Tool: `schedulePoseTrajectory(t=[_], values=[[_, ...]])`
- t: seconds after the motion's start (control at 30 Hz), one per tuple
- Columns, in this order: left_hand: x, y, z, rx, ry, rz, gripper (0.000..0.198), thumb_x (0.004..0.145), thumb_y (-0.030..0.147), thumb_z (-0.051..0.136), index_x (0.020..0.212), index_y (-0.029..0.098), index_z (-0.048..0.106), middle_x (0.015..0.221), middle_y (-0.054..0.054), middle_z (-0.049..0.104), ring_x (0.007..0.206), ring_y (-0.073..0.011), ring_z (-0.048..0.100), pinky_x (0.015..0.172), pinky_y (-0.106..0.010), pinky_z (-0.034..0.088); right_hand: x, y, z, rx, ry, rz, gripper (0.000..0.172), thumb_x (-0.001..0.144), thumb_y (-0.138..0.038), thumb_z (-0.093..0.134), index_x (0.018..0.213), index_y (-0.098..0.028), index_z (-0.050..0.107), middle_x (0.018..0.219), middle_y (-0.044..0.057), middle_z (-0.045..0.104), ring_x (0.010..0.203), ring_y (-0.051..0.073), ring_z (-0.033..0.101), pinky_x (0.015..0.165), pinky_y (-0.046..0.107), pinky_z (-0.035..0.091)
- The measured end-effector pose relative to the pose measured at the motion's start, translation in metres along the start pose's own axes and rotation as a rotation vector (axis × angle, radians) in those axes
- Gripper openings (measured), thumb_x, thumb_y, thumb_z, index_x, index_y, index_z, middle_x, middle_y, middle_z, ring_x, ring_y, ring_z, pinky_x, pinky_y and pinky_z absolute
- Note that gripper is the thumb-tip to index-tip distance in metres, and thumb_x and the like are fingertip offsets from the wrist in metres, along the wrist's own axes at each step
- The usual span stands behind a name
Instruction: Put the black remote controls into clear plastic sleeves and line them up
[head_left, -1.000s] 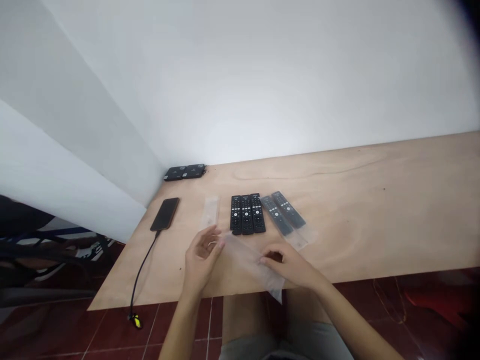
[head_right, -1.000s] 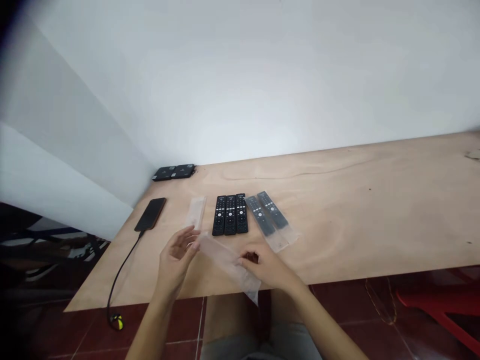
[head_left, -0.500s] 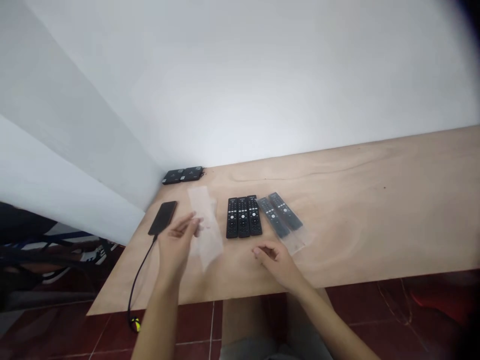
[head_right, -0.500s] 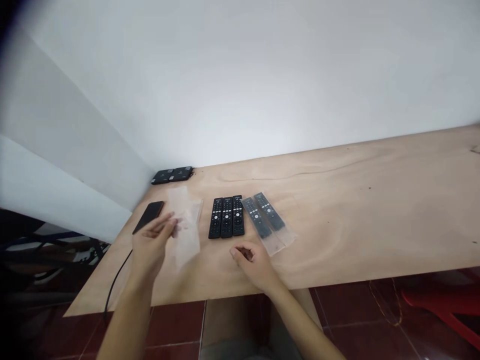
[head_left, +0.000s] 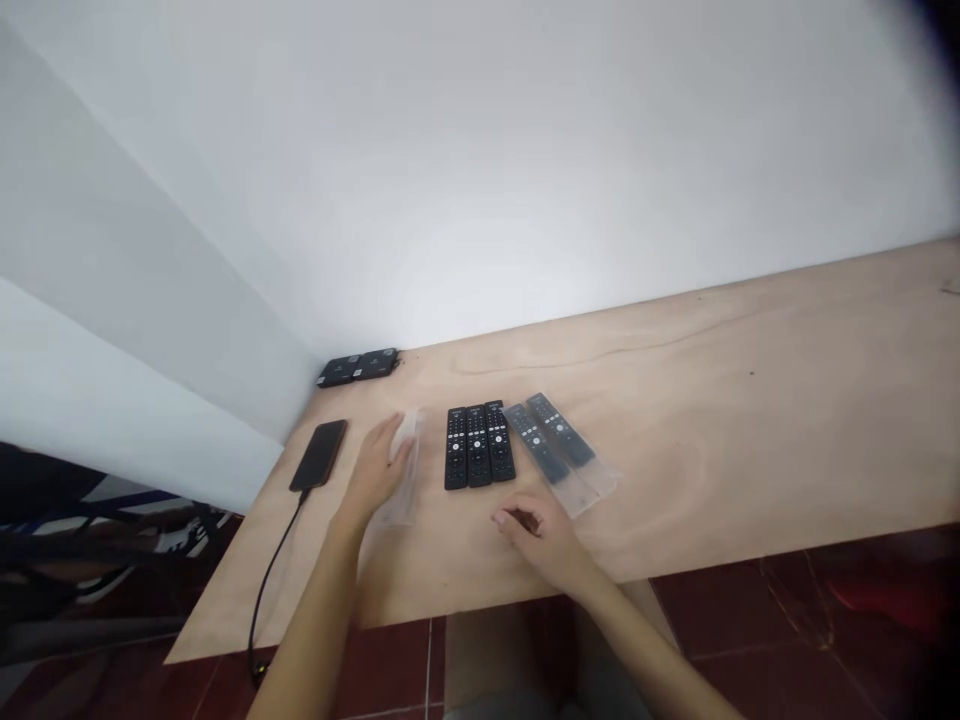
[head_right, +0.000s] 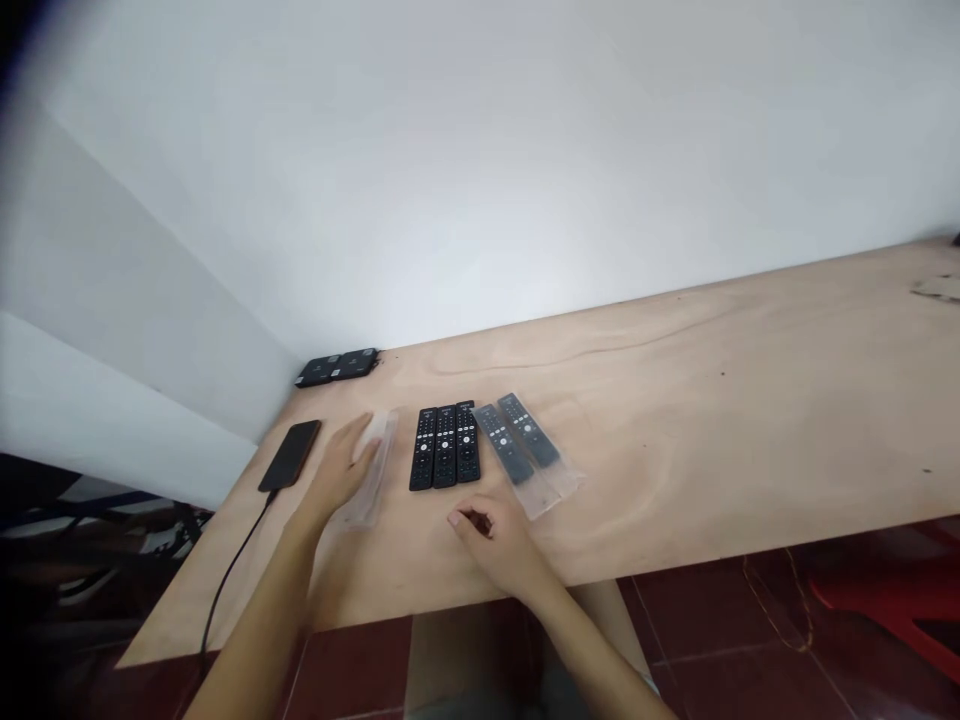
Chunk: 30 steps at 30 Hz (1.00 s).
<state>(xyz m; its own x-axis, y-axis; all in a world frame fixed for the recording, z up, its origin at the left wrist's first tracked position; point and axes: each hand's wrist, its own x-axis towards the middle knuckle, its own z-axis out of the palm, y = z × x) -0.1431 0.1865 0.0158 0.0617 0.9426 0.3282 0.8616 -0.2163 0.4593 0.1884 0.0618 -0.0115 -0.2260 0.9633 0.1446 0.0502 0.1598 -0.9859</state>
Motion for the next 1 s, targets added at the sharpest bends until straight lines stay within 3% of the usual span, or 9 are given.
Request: schedulePoseTrajectory(t=[0.2,0.37,0.8,1.0], values=[[0.002,-0.012,0.044,0.129,-0.159,0.058,0.085,0.108,0.072,0.034,0.166,0.011,0.047,0.174,-0.018,0.045,0.167,-0.0357,0.035,0.136,-0.055,0.029,-0.003,-0.005,-0.001,-0.021,0.0,-0.016,0.025,0.105,-0.039,0.065,0.09,-0.022,0.077,0.081,0.002,0.07,0.074,0.02,0.061,0.067,0.031,0.045],[0.005,-0.017,0.061,0.215,-0.183,0.028,0.082,0.111,0.069,0.028,0.169,0.013,0.043,0.178,-0.018,0.039,0.167,-0.0373,0.033,0.136,-0.058,0.026,-0.002,-0.006,-0.002,-0.032,-0.009,-0.024,0.026,0.105,-0.038,0.065,0.087,-0.022,0.075,0.08,0.001,0.069,0.073,0.019,0.06,0.066,0.03,0.044],[0.009,-0.001,0.067,0.206,-0.165,0.083,0.074,0.113,0.061,0.03,0.163,0.01,0.051,0.171,-0.021,0.049,0.162,-0.0363,0.043,0.133,-0.056,0.033,-0.004,-0.002,-0.001,-0.079,-0.006,-0.064,0.028,0.107,-0.037,0.063,0.087,-0.021,0.074,0.08,0.001,0.07,0.073,0.019,0.062,0.065,0.029,0.046],[0.007,0.025,0.044,0.15,0.002,0.134,0.061,0.112,0.056,0.039,0.154,0.017,0.06,0.161,-0.02,0.059,0.155,-0.0377,0.048,0.128,-0.06,0.037,-0.009,-0.002,-0.001,-0.149,0.065,-0.127,0.028,0.109,-0.039,0.06,0.093,-0.022,0.076,0.083,0.003,0.072,0.075,0.021,0.065,0.068,0.031,0.051]])
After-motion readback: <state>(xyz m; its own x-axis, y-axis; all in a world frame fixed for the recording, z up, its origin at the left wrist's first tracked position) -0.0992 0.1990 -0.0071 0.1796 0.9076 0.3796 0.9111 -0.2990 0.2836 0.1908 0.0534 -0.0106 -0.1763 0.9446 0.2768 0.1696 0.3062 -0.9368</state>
